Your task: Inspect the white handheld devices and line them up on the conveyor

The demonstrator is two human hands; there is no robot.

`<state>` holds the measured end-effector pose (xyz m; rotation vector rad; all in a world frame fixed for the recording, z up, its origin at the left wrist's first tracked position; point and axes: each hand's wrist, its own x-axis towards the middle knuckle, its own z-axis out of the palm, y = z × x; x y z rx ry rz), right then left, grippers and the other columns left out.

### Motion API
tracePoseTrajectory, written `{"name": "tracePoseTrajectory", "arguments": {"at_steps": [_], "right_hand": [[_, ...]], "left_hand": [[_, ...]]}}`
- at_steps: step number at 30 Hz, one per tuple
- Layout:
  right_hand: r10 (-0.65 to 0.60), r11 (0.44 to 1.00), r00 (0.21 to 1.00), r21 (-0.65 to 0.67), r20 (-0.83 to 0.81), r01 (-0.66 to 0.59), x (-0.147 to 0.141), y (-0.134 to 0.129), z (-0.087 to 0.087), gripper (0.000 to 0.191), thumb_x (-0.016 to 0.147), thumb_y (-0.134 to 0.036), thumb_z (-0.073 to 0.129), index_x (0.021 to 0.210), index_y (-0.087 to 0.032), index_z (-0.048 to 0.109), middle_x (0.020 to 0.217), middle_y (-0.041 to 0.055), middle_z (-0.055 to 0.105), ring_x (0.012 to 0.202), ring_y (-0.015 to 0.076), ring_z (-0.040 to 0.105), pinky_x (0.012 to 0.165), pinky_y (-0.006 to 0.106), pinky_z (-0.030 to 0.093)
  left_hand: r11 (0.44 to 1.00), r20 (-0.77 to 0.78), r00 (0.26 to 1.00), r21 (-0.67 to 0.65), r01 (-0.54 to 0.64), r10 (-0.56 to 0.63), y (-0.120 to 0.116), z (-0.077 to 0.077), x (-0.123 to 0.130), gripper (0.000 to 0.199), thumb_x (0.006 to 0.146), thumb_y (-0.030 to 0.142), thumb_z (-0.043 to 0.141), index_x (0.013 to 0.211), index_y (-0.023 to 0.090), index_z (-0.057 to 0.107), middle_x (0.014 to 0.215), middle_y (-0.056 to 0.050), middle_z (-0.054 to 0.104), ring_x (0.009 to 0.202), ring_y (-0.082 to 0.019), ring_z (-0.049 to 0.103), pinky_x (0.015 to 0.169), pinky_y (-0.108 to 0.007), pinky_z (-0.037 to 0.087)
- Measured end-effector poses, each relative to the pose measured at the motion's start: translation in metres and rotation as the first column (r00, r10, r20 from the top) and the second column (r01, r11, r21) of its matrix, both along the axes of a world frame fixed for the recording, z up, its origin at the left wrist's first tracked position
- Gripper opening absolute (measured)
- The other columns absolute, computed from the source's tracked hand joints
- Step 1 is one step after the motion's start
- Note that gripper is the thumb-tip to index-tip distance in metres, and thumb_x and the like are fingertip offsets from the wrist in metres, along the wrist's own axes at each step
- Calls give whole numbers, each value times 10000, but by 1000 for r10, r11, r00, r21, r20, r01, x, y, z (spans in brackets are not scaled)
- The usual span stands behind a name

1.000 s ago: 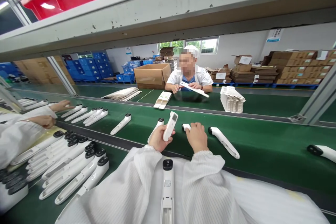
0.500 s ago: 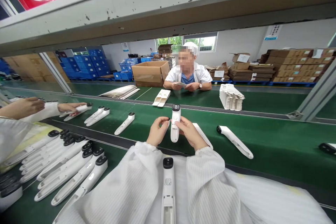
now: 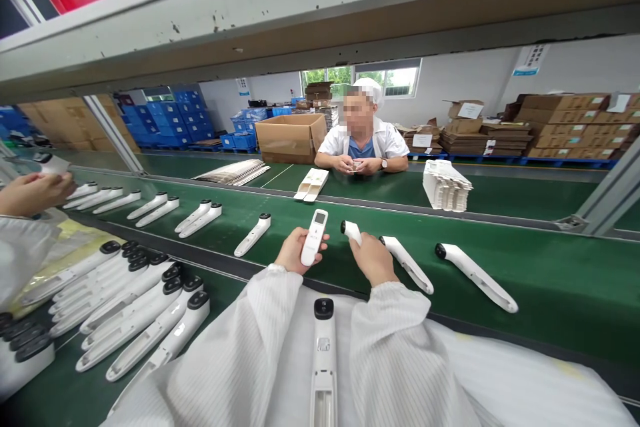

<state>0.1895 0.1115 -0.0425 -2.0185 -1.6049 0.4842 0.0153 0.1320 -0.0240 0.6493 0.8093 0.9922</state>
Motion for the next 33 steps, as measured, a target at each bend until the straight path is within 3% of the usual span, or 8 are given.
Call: {"name": "tracePoseTrajectory", "arguments": {"at_steps": [6, 11, 14, 19, 21, 24, 28, 33], "right_hand": [[116, 943, 972, 329, -206, -43, -11, -2, 6, 325, 832, -367, 483, 1068, -186, 612, 1121, 107, 595, 1011, 249, 555, 890, 384, 411], [352, 935, 478, 281, -804, -216, -29, -3, 11, 400, 694, -433, 647, 1034, -233, 581, 978, 31, 640, 865, 202, 597, 689, 310, 477], [316, 940, 344, 244, -884, -238, -28, -7, 14, 398, 655, -404, 701, 1001, -242, 591, 954, 0, 635, 850, 167, 581, 671, 265, 459], [311, 939, 295, 243, -903, -245, -22, -12, 21, 336, 708, -476, 654, 921, -220, 615, 922, 12, 641, 850, 154, 566, 677, 247, 449], [300, 941, 301, 230, -905, -248, -23, -12, 22, 331, 740, -489, 620, 925, -215, 605, 976, 31, 651, 876, 163, 583, 688, 252, 455], [252, 959, 375, 178, -892, -220, -24, -7, 18, 293, 798, -466, 550, 927, -204, 568, 994, 55, 664, 836, 174, 625, 691, 274, 467], [112, 992, 762, 27, -638, -124, -17, 3, 3, 245, 842, -414, 467, 907, -189, 540, 914, 69, 672, 759, 184, 634, 702, 300, 458], [4, 998, 1000, 68, 17, -6, -6, 2, -9, 286, 837, -282, 447, 1049, -154, 590, 1117, 153, 594, 1045, 287, 548, 846, 385, 409]], "left_hand": [[991, -4, 992, 62, -122, 122, -16, -1, 21, 255, 728, 240, 628, 961, 164, 559, 768, -29, 620, 580, -100, 545, 420, -169, 344], [978, 1, 995, 186, -97, 98, -12, -3, 21, 367, 658, 186, 632, 1016, 194, 549, 782, -21, 617, 737, -154, 593, 638, -255, 468], [940, -344, 920, 333, -71, 191, 1, 1, -2, 249, 740, 237, 558, 981, 183, 591, 929, -71, 629, 878, -196, 590, 755, -318, 468], [836, -837, 14, 548, 21, 547, 22, -4, -58, 408, 726, 132, 566, 1132, 160, 568, 1268, -181, 497, 1241, -360, 370, 983, -524, 308], [903, -896, -110, 426, 56, 430, 28, -9, -71, 465, 717, 86, 552, 1180, 127, 540, 1234, -215, 515, 1214, -386, 393, 959, -543, 319], [930, -924, 135, 365, 47, 357, 33, -14, -70, 509, 708, 69, 548, 1212, 135, 511, 1174, -182, 567, 1134, -321, 488, 904, -426, 405], [968, -473, 855, 220, -118, 212, 25, -8, -46, 334, 761, 181, 486, 1084, 143, 566, 1023, -118, 628, 838, -201, 605, 573, -255, 461], [999, 2, 1000, 38, -5, 5, 1, 6, -12, 268, 807, 280, 459, 932, 86, 595, 862, -128, 639, 564, -132, 547, 376, -203, 334]]}}
